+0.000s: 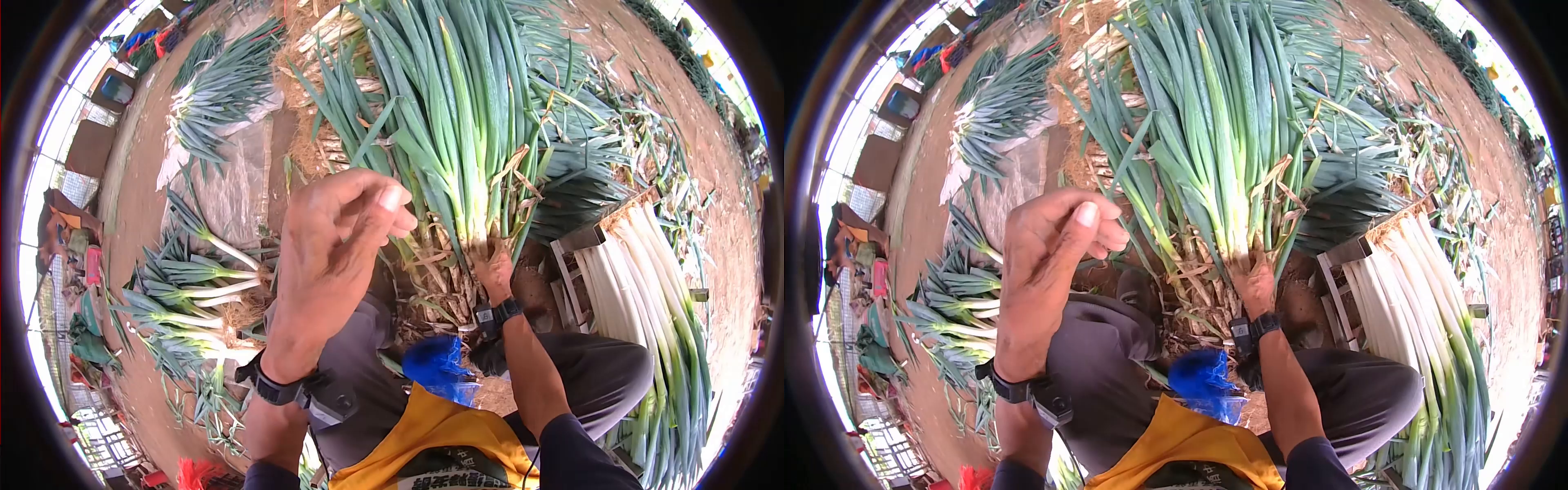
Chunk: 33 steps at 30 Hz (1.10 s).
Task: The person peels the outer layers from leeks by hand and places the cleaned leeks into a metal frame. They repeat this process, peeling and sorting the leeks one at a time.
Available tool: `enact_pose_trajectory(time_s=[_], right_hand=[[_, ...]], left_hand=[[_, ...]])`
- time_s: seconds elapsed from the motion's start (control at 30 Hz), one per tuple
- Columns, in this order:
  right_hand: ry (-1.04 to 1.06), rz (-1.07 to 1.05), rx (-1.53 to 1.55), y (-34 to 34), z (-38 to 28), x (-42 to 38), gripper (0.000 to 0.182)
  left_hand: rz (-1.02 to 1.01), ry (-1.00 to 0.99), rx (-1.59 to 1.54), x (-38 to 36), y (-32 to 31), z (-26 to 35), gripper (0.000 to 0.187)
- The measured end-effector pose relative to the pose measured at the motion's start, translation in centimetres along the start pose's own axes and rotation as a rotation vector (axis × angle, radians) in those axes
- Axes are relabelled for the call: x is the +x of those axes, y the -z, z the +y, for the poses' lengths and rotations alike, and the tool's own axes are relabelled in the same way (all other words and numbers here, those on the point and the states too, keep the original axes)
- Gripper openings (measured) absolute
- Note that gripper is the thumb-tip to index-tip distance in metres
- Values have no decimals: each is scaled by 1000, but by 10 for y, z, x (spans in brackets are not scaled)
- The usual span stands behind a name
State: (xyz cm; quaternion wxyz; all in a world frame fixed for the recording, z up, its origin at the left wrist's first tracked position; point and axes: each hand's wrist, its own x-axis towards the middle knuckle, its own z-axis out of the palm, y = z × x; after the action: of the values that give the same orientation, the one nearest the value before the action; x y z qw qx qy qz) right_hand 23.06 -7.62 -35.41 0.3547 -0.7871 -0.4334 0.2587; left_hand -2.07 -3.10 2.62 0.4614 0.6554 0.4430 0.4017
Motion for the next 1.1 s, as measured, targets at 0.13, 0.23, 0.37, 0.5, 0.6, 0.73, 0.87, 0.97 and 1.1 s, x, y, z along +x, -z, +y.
enact_pose_trajectory(time_s=[0.13, 0.23, 0.37, 0.5, 0.6, 0.73, 0.87, 0.97, 1.1], right_hand=[[46, 14, -6, -6, -5, -8, 86], [23, -18, -28, 3, -17, -7, 90], [-35, -108, -244, -2, -4, -6, 75], [-170, -283, 52, 11, -40, -11, 54], [2, -107, 771, -2, -16, -18, 39], [18, -218, 671, 52, -94, -9, 37], [91, -362, 1048, 95, -185, -6, 29], [79, -439, 977, 118, -226, -25, 29], [63, -501, 893, 134, -248, -75, 28]], left_hand=[[-3, 17, -19, 10, -12, -14, 25], [-19, 55, -48, 19, -20, -30, 25], [-8, 45, 2, 23, -29, -44, 24], [-13, 35, 45, 28, -29, -50, 24], [-7, 63, 29, 30, -28, -50, 25], [-44, 106, 6, 31, -28, -54, 27], [-116, 189, -14, 34, -30, -60, 32], [8, 300, -213, 35, -38, -61, 40], [-148, 580, -911, 42, -39, -87, 51]])
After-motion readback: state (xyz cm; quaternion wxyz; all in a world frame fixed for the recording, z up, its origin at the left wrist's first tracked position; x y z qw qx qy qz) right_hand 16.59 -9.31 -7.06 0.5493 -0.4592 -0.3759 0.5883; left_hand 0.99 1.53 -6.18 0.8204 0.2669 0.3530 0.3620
